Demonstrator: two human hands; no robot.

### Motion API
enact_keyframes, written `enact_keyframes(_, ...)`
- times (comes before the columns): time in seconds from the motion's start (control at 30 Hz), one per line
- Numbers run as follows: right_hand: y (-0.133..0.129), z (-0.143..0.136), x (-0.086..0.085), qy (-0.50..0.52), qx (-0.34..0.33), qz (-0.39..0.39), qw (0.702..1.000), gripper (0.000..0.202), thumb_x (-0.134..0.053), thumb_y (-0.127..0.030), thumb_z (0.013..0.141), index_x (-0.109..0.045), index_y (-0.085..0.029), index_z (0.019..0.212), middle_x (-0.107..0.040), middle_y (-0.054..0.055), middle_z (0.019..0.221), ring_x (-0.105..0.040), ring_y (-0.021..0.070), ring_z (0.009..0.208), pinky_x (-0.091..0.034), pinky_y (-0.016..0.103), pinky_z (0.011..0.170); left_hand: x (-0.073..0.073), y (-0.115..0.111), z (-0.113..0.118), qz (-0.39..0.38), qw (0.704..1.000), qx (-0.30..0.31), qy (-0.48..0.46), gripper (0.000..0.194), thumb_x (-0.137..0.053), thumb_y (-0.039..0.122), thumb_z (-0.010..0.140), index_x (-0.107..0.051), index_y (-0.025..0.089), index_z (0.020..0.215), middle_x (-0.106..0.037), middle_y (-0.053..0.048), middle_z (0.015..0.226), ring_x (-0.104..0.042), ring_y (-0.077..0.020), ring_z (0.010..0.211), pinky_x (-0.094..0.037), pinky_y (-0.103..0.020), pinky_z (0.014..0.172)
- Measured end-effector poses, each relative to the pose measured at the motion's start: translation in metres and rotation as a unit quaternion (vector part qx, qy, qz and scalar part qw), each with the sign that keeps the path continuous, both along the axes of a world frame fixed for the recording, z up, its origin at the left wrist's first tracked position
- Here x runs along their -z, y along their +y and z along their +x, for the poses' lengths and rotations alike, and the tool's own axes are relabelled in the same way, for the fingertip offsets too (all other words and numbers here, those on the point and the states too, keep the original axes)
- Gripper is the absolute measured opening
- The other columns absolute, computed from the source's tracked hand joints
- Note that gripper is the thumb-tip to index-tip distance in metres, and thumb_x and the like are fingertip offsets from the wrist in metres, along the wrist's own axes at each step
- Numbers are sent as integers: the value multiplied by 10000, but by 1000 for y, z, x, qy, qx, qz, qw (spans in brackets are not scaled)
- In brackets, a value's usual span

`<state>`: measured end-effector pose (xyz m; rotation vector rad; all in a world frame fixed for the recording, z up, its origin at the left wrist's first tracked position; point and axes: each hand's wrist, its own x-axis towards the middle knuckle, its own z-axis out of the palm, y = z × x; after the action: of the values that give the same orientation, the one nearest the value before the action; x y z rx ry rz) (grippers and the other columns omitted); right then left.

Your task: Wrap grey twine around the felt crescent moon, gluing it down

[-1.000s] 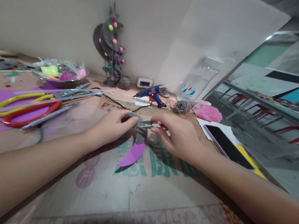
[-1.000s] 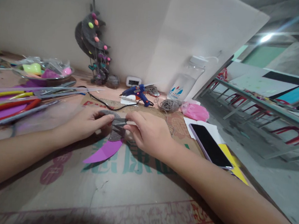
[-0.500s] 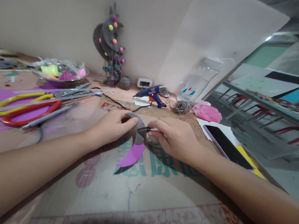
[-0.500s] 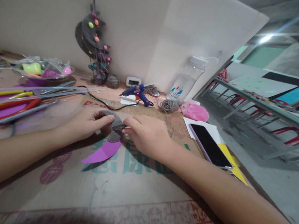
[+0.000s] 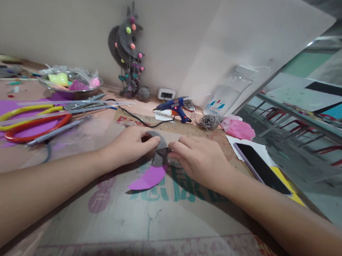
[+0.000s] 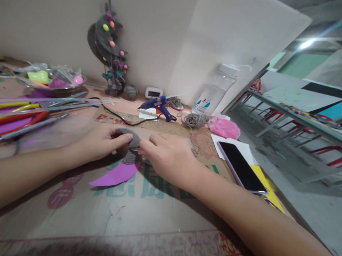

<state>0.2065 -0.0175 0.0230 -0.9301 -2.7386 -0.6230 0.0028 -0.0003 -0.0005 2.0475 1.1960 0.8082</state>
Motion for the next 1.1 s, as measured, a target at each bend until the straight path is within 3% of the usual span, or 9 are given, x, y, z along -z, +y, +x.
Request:
enact_keyframes(0.2, 0, 0, -1, -9, -6, 7, 1000, 286, -380, -288, 947, -632, -172, 877, -576, 23, 691, -490, 131, 651, -257, 287, 574, 1, 0, 0, -6, 1000, 4, -3, 275, -433, 246, 801, -573, 168, 577, -594, 31, 554, -520, -122, 554, -339, -236, 541)
enact_keyframes(0.4, -1, 1, -4, 41, 17, -35, 998, 294, -391, -308, 934, -636, -147, 906, -617, 41, 750, -540, 148, 689, -278, 279, 576, 1, 1, 0, -19, 1000, -8, -9, 300, -435, 282, 814, -580, 166, 578, -594, 26, 545, -523, -129, 555, -345, -237, 538)
enact_keyframes(0.7, -6, -4, -6, 39, 51, -72, 995, 265, -399, -294, 928, -628, -163, 902, -626, 39, 766, -548, 150, 698, -279, 270, 576, 2, 1, 0, -30, 999, -8, -22, 276, -439, 271, 811, -581, 168, 598, -588, 31, 530, -513, -121, 531, -349, -223, 518)
enact_keyframes(1.1, -7, -3, -1, 24, 35, -36, 998, 282, -386, -326, 942, -596, -169, 839, -597, 31, 703, -533, 148, 656, -282, 270, 566, 0, 1, 0, -19, 1000, 1, -22, 282, -440, 253, 804, -554, 167, 561, -572, 33, 524, -512, -124, 545, -349, -231, 539)
